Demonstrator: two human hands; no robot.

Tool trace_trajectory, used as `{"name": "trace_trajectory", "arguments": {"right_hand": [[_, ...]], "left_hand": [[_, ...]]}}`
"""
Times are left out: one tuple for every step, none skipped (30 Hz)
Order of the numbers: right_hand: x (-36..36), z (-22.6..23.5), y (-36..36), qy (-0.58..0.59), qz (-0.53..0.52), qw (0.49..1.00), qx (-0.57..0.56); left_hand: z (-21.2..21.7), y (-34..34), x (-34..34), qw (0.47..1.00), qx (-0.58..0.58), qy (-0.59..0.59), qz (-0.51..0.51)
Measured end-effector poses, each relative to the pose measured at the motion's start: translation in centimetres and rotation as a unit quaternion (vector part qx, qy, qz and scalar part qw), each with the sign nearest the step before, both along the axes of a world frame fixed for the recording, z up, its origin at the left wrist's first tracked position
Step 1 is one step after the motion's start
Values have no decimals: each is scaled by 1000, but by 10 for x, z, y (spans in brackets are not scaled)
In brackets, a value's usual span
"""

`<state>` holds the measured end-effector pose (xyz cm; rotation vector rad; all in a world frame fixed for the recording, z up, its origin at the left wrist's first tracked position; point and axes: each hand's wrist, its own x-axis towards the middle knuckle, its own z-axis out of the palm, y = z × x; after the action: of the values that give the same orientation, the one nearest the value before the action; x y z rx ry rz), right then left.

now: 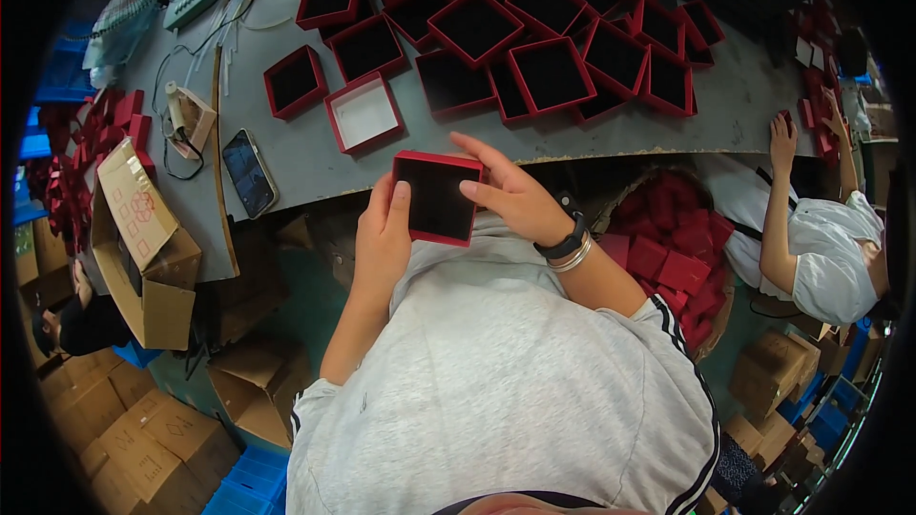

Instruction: Assembling small red gift boxes by inserting black foam padding into the base.

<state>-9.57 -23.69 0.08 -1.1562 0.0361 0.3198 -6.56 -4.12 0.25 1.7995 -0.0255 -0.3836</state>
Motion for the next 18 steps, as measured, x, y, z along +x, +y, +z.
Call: {"name": "trace_trajectory", "arguments": {"right_hand": [[0, -1, 0, 0, 1, 1000, 0], [-1, -2, -1, 27, -10, 1000, 1], [-1, -2, -1, 54, -22, 998, 3], [-1, -2, 0, 54, -22, 998, 3], [0, -2, 1, 61, -50, 996, 32], [0, -2, 2, 68, -79, 993, 62], [0, -3, 3, 69, -80, 993, 61], [0, -5, 5, 42, -94, 994, 21], [-1, -6, 7, 14, -109, 994, -19], [-1, -8, 5, 14, -109, 994, -19], [-2, -9, 3, 3, -81, 991, -105], [-2, -10, 2, -8, -53, 980, -191], [-1, -8, 2, -9, -53, 980, -191], [-1, -5, 3, -13, -55, 975, -217], [0, -2, 3, -17, -57, 968, -243], [0, 1, 4, -18, -57, 968, -243], [0, 3, 5, -28, -63, 971, -230], [0, 6, 5, -39, -69, 973, -217]], "left_hand": [[2, 1, 1, 1000, -23, 0, 5], [4, 2, 2, 999, -45, 1, 8], [9, 1, 3, 999, -45, 1, 8], [17, -1, 3, 999, -35, 28, -22], [22, -3, 3, 997, -25, 56, -52], [26, -4, 2, 997, -25, 56, -52], [30, -5, 1, 994, -16, 86, -65], [32, -6, 0, 990, -6, 116, -77], [33, -7, -1, 990, -6, 115, -76], [33, -9, -3, 993, -21, 99, -60], [33, -9, -3, 995, -36, 83, -43], [31, -8, -4, 995, -36, 83, -43], [27, -7, -4, 995, -35, 77, -49], [23, -6, -4, 995, -35, 71, -56], [22, -6, -4, 995, -35, 70, -56], [21, -7, -4, 995, -51, 74, -42], [19, -7, -3, 994, -66, 78, -28], [18, -6, -1, 994, -66, 77, -29]]}}
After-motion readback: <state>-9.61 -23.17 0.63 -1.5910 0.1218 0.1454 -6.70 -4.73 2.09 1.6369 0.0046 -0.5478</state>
